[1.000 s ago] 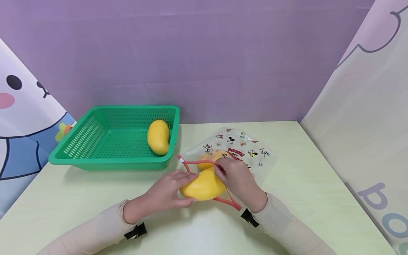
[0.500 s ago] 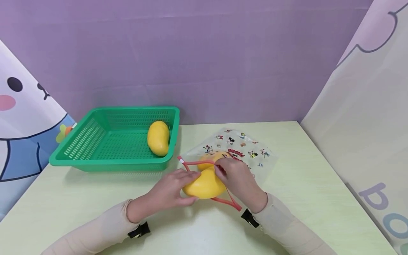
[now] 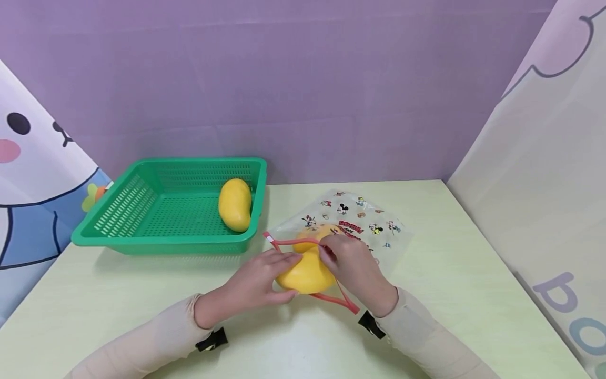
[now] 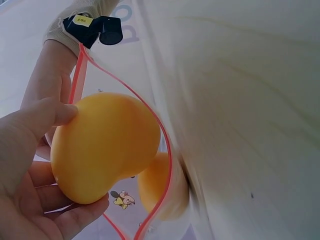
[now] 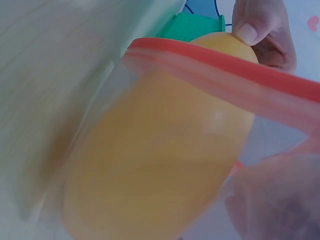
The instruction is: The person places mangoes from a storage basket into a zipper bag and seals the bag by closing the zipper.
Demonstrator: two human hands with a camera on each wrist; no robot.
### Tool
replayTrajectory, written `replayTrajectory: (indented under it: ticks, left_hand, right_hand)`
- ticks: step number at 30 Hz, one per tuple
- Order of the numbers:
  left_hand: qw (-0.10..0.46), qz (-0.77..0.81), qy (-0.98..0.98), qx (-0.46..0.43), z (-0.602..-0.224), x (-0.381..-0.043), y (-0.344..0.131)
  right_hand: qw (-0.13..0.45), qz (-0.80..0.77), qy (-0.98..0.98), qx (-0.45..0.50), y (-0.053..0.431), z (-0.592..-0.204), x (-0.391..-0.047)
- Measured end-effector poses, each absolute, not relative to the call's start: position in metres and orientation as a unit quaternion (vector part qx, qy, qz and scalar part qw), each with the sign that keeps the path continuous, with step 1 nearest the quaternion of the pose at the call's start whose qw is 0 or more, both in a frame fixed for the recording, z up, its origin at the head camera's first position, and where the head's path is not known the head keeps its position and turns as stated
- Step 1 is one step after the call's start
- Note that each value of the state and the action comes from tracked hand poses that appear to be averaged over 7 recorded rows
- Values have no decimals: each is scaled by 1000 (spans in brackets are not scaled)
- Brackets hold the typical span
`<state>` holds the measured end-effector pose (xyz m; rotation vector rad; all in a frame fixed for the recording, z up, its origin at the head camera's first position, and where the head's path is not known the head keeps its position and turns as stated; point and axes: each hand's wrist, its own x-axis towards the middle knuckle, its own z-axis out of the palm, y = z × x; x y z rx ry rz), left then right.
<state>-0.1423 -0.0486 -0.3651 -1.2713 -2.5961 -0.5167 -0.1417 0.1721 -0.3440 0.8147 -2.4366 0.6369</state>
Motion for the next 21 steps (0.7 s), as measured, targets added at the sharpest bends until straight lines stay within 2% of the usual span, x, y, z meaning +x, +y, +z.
replayTrajectory:
  ticks: [21]
  left_hand:
    - [98, -150, -882, -435, -365, -141, -38]
  right_hand:
    - [244, 232, -893, 300, 172, -344, -141]
